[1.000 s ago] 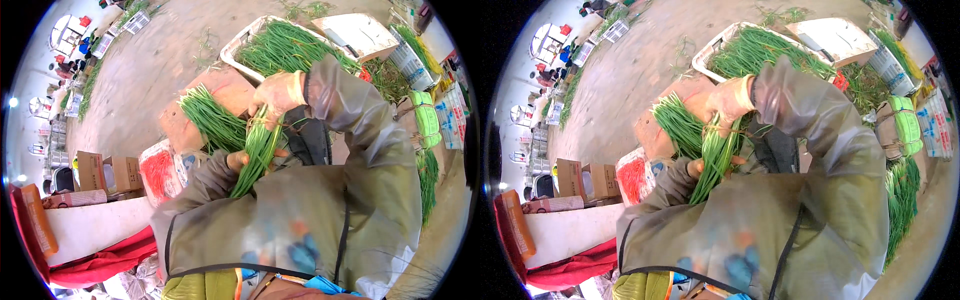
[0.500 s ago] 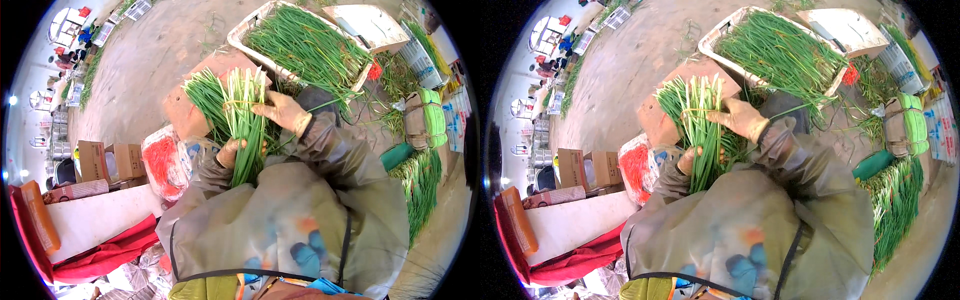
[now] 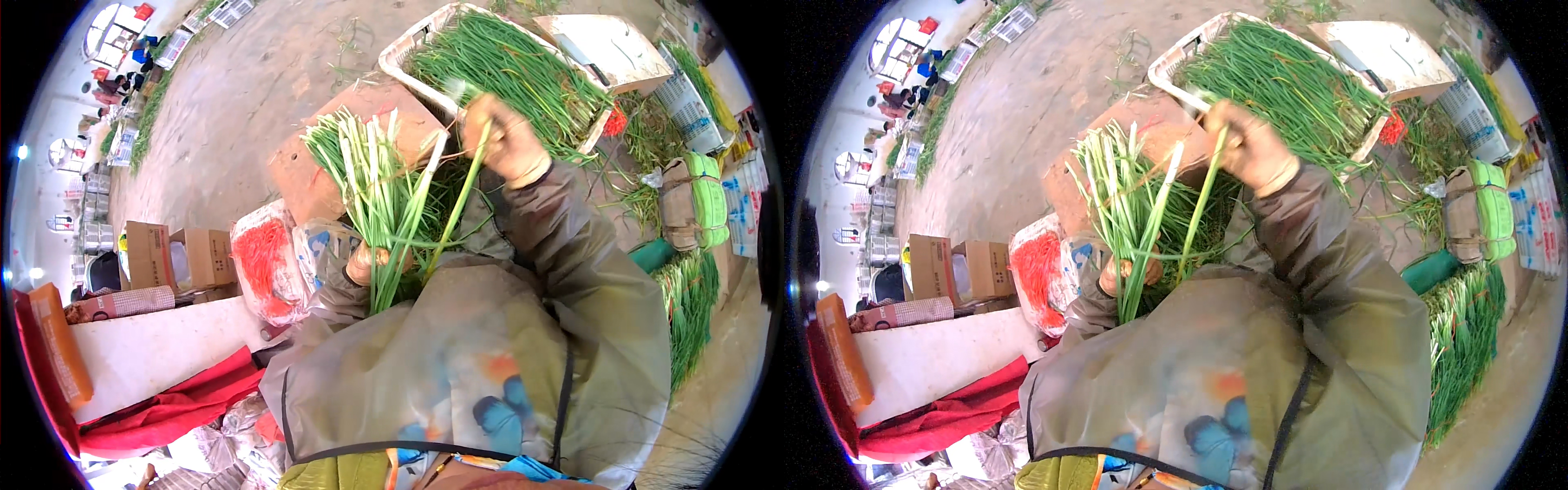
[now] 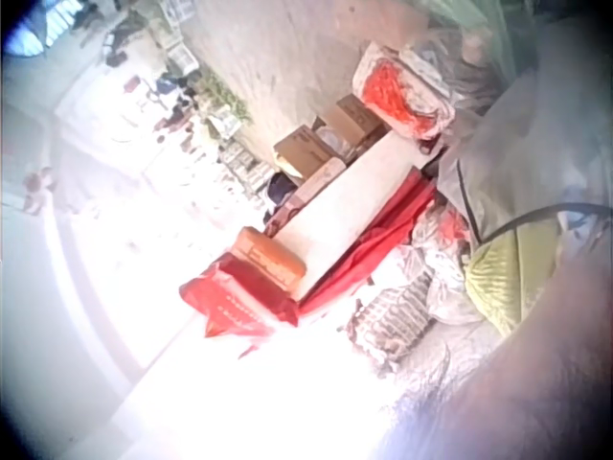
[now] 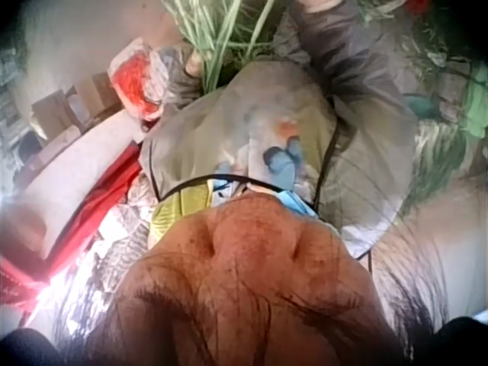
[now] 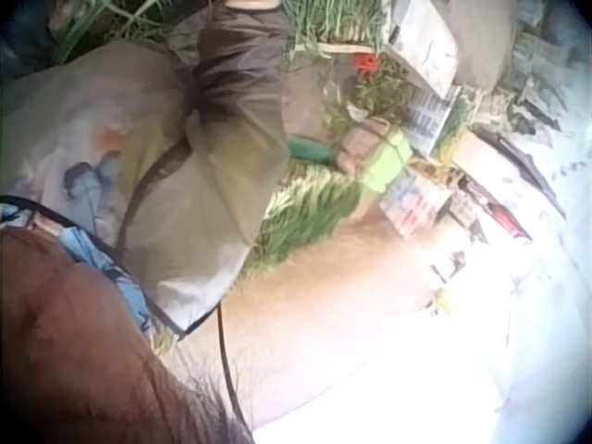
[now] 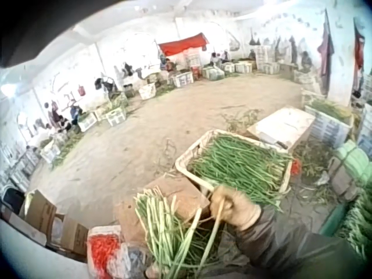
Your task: The person sorts through bunches of scallions, removing debris and dead leaves by hand while transferring them into different piles.
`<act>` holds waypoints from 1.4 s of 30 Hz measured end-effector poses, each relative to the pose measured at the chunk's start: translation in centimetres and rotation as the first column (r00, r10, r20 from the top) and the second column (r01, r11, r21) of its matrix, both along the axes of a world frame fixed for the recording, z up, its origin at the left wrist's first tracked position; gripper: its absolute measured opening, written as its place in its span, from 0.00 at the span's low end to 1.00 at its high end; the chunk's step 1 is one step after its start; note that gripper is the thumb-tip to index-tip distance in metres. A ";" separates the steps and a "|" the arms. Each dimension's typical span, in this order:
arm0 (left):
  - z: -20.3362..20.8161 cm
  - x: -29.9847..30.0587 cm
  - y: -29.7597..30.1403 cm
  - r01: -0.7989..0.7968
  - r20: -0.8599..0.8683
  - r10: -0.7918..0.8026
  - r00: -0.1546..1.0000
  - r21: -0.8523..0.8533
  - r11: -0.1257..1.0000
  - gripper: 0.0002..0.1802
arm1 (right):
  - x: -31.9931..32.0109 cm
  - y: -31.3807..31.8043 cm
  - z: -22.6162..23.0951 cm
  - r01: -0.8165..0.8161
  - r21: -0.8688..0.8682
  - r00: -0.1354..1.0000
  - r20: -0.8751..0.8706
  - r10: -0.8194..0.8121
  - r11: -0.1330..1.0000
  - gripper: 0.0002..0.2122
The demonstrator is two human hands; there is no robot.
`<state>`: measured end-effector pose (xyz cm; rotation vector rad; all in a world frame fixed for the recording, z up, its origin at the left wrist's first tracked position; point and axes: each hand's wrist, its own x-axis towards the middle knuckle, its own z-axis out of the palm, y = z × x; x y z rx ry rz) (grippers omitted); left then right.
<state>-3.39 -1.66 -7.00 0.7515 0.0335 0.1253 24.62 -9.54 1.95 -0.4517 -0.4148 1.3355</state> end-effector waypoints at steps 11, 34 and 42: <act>2.0 -0.6 1.5 -0.171 -0.108 0.168 0.980 -0.021 0.985 0.20 | 0.6 0.8 -1.9 0.257 -0.223 0.508 0.859 0.065 0.940 0.17; 2.5 -1.2 0.3 -0.243 -0.159 0.249 0.955 0.059 0.968 0.25 | -1.7 -0.1 -0.1 0.082 -0.293 0.756 0.642 0.132 0.953 0.15; 5.2 0.1 -0.9 -0.181 0.149 0.199 0.969 -0.127 0.975 0.37 | 2.4 3.6 1.9 0.610 0.083 0.527 0.700 -0.482 0.788 0.11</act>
